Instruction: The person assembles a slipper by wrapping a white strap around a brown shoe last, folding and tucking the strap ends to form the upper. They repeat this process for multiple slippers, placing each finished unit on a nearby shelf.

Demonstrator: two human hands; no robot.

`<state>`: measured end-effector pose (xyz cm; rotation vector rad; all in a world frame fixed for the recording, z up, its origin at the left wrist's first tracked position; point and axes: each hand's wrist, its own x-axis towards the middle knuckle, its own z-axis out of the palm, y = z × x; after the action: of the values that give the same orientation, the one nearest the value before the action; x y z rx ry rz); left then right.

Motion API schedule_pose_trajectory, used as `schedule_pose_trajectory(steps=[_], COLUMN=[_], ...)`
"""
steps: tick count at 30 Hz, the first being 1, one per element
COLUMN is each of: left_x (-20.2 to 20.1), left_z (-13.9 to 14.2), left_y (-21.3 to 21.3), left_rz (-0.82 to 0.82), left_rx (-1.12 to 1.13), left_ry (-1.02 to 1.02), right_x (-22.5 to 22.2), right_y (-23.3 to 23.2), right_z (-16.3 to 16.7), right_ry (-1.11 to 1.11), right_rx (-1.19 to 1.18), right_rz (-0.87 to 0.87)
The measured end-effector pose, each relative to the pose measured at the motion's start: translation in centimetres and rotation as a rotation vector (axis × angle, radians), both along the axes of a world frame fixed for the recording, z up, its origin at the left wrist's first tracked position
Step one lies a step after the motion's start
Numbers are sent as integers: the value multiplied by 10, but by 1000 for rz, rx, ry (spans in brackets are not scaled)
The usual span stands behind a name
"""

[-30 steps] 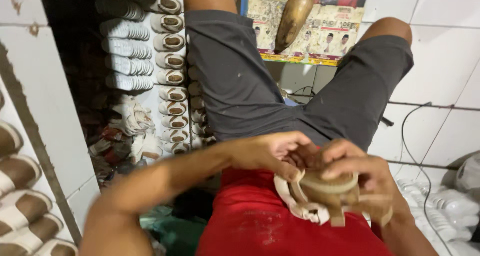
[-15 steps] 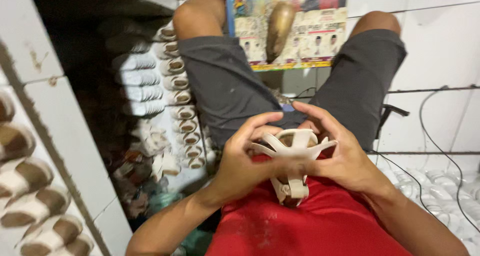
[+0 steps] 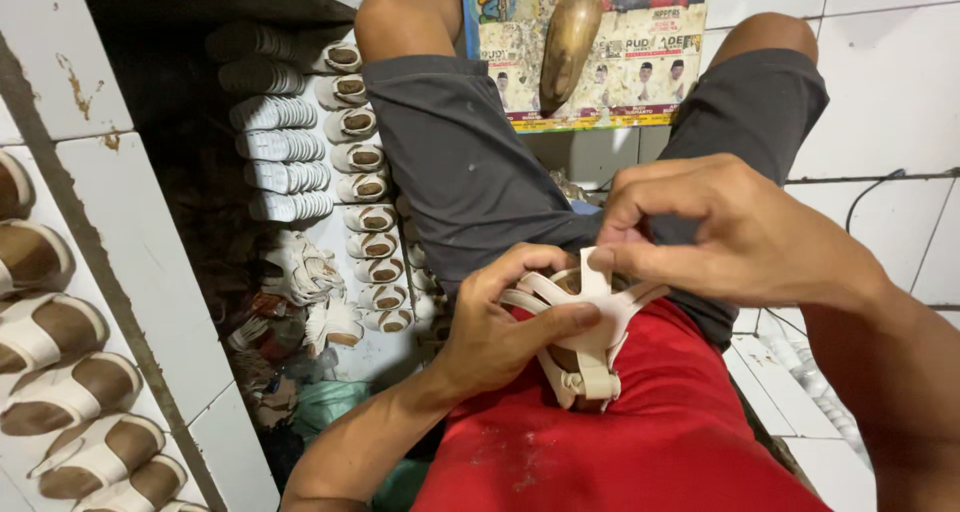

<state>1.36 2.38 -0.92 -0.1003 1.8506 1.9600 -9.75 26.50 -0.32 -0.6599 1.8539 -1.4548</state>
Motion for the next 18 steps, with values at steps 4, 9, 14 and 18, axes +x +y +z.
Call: schedule_pose_trajectory(steps=[4, 9, 14, 18], left_x=[5, 9, 7, 2], left_z=[5, 5, 6, 3], left_y=[-1, 2, 6, -2], left_rz=[3, 14, 139, -122], left_rx=[22, 23, 201, 8], left_ry=[17, -30, -267, 52], right_x=[4, 30, 50, 55], right_y=[-15, -19, -18, -17], right_z=[-14, -43, -59, -54], right_ry=[-495, -775, -996, -867], right_rx=[2, -13, -109, -143], right_rz=[-99, -191, -275, -259])
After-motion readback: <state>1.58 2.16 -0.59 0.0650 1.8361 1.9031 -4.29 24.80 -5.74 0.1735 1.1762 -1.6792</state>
